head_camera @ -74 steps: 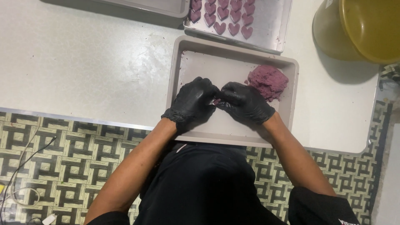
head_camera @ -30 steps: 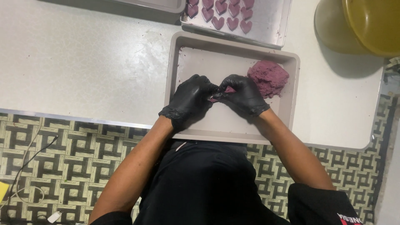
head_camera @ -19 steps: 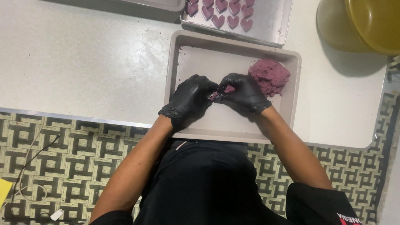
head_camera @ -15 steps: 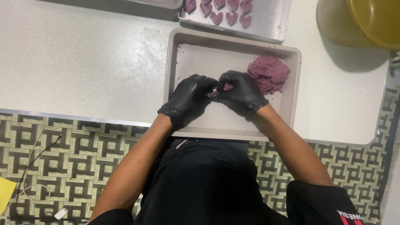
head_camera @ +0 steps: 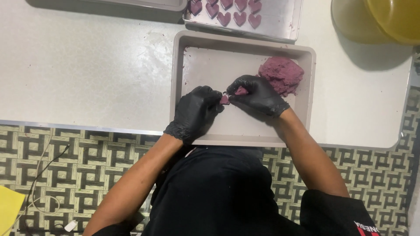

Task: The person uses a heart-shaped cutter to form individual pieces of chocolate paste and arranges them on a tray.

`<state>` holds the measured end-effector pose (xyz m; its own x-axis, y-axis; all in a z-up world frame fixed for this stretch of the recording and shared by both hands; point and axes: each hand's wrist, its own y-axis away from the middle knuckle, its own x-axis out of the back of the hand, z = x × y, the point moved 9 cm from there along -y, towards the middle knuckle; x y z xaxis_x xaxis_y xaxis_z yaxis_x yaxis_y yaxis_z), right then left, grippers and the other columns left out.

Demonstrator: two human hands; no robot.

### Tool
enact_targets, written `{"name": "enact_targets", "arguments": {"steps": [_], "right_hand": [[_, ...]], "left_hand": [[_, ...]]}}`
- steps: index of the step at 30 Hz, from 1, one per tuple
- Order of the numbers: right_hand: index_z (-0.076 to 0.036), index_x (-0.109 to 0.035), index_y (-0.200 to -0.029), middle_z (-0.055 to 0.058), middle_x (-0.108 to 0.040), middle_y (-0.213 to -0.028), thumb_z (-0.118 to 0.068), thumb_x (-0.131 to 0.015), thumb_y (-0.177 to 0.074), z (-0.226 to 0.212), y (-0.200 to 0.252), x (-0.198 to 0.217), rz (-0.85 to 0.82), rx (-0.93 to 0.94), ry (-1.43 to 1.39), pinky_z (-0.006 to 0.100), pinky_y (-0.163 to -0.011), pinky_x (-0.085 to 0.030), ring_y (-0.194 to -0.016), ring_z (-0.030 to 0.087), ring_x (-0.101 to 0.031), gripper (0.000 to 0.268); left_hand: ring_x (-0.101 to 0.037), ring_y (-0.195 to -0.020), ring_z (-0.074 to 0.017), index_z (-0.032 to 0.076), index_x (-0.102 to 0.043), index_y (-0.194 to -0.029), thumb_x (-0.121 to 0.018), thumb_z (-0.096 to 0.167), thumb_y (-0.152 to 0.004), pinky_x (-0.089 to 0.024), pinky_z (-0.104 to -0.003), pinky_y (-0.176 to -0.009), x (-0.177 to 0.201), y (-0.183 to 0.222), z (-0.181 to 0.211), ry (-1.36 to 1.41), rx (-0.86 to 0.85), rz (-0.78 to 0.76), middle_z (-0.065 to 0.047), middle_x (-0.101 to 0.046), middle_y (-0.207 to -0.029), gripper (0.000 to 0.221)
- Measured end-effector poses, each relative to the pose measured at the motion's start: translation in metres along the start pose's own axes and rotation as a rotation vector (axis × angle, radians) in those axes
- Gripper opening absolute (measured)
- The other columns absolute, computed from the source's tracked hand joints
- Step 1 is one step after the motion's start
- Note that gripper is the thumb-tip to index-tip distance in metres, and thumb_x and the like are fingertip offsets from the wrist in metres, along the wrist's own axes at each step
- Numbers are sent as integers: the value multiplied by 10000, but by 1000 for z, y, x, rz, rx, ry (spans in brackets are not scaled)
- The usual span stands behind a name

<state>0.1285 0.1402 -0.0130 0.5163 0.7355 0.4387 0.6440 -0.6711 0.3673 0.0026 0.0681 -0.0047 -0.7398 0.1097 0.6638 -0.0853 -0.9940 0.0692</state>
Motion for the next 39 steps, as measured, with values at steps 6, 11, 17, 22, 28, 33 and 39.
{"name": "enact_targets", "arguments": {"steps": [6, 11, 17, 22, 28, 33, 39], "right_hand": [[-94, -751, -1107, 114, -733, -1071, -111, -834, -860, 2, 2, 2, 46, 48, -51, 419, -929, -604, -1120, 276, -694, 262], [-83, -752, -1105, 131, -724, -1095, -107, -837, -863, 5, -1, 1, 45, 83, -39, 418, -921, -610, -1132, 279, -681, 258], [-139, -780, -1045, 87, -739, -1035, -136, -840, -853, -2, -1, 1, 60, 66, 39, 428, -947, -579, -1109, 280, -685, 201], [-180, -787, -994, 37, -746, -998, -166, -853, -833, 11, -6, 0, 116, 52, 133, 404, -982, -547, -1069, 248, -703, 175], [-163, -792, -991, 56, -754, -990, -123, -828, -837, 20, -9, -1, 126, 50, 129, 403, -961, -544, -1050, 271, -702, 163], [-143, -797, -988, 83, -760, -964, -115, -816, -861, 16, -8, 0, 116, 75, 98, 396, -950, -548, -1020, 263, -710, 131], [-33, -725, -1183, 149, -728, -1011, -149, -562, -1037, -24, 14, 5, -7, 40, -181, 393, -871, -604, -923, 232, -685, 248]], "left_hand": [[-678, -753, -244, 155, -747, -909, -688, 69, -909, -586, -368, -619, 10, 3, 18, -167, -166, 52, -57, -651, -739, 105], [-662, -714, -268, 111, -697, -873, -714, 94, -881, -581, -390, -566, -10, 5, 15, -360, -286, 71, -92, -616, -717, 26], [-671, -750, -284, 133, -695, -882, -739, 130, -824, -575, -404, -575, -20, 4, 5, -343, -323, 35, -74, -620, -804, 73], [-695, -780, -324, 114, -757, -897, -768, 105, -812, -583, -412, -625, 1, -4, 10, -20, -155, 39, -110, -666, -788, 87], [-714, -782, -368, 135, -758, -801, -827, 205, -834, -564, -441, -667, 8, -11, 3, 117, 143, 24, -133, -708, -733, 104], [-754, -791, -305, 186, -791, -757, -807, 199, -857, -567, -371, -700, 13, -14, 6, 118, 251, -32, -80, -751, -725, 103], [-740, -850, -320, 174, -785, -822, -751, 174, -894, -579, -394, -742, 2, -9, -4, 168, 233, -22, -93, -745, -767, 80]]}}
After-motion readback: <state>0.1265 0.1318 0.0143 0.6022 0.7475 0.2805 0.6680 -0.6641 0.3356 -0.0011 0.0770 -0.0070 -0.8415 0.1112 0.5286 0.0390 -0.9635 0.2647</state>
